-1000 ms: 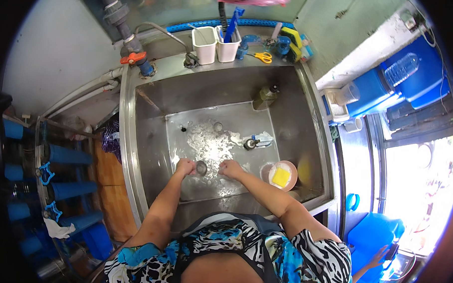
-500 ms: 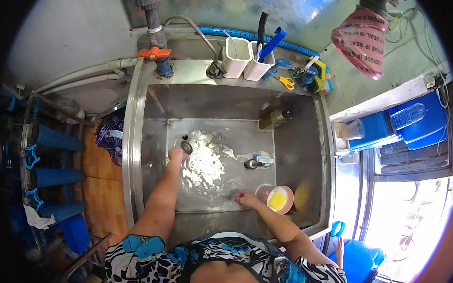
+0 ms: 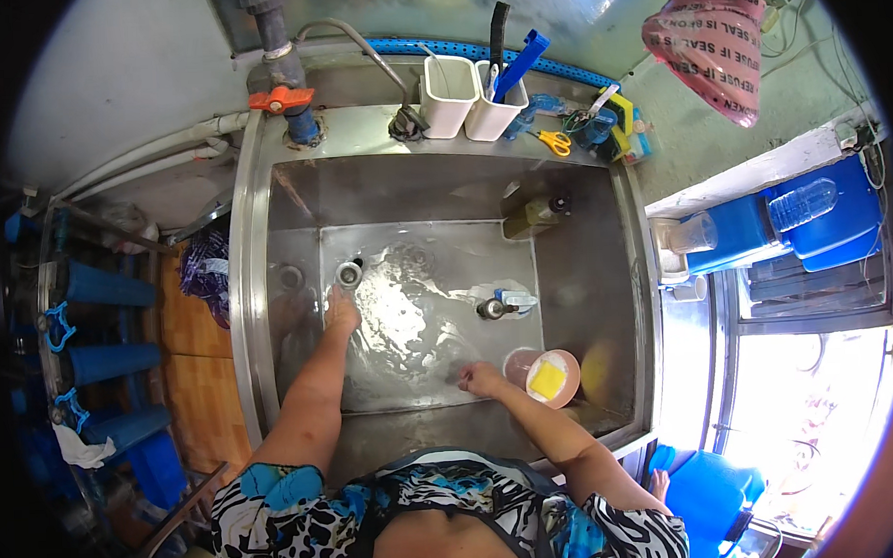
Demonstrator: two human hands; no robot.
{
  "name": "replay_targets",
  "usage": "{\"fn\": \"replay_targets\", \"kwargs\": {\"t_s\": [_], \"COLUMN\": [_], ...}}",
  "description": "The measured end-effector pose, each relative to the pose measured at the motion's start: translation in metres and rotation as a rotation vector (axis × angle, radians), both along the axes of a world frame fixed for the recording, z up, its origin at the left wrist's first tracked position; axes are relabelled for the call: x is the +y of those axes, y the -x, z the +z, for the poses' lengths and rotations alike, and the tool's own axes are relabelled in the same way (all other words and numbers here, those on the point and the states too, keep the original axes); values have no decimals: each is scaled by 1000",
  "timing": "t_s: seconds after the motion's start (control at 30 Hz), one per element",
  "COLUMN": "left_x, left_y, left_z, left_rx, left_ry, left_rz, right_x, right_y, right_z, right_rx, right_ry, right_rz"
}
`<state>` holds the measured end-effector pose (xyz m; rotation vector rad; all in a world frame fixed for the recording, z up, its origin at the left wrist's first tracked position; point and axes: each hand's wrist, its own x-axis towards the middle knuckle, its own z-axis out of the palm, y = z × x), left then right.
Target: The person rinses a small metal object in a sink, then scrubs the sink surface with a blue brush. They then open a bucket containing a purple net, remove the net, and place it into a clear plastic bag, which they tie shut.
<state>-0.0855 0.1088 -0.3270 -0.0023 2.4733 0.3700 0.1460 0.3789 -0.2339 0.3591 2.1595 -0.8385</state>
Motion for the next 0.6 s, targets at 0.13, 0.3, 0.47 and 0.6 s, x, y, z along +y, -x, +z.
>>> {"fn": "replay_targets", "kwargs": {"t_s": [0.13,0.3,0.47,0.6], "left_x": [5,14,26,27], "left_y": [10,14,15,12], "left_z": [-21,-29,-32,-36], "left_rx": [-70,-117,35,392], "left_ry": [-91,-188,37,48], "left_rz": [82,202,13,63], "right_x": [9,17,17,13], "right_y": [-9,-19,-15,-5], "right_z": [1,-1,2,3], "right_rx": [-30,-95,-62,-118], "right_ry": [-43,-97,-112,-100], "right_rz": [23,30,21,-36]}}
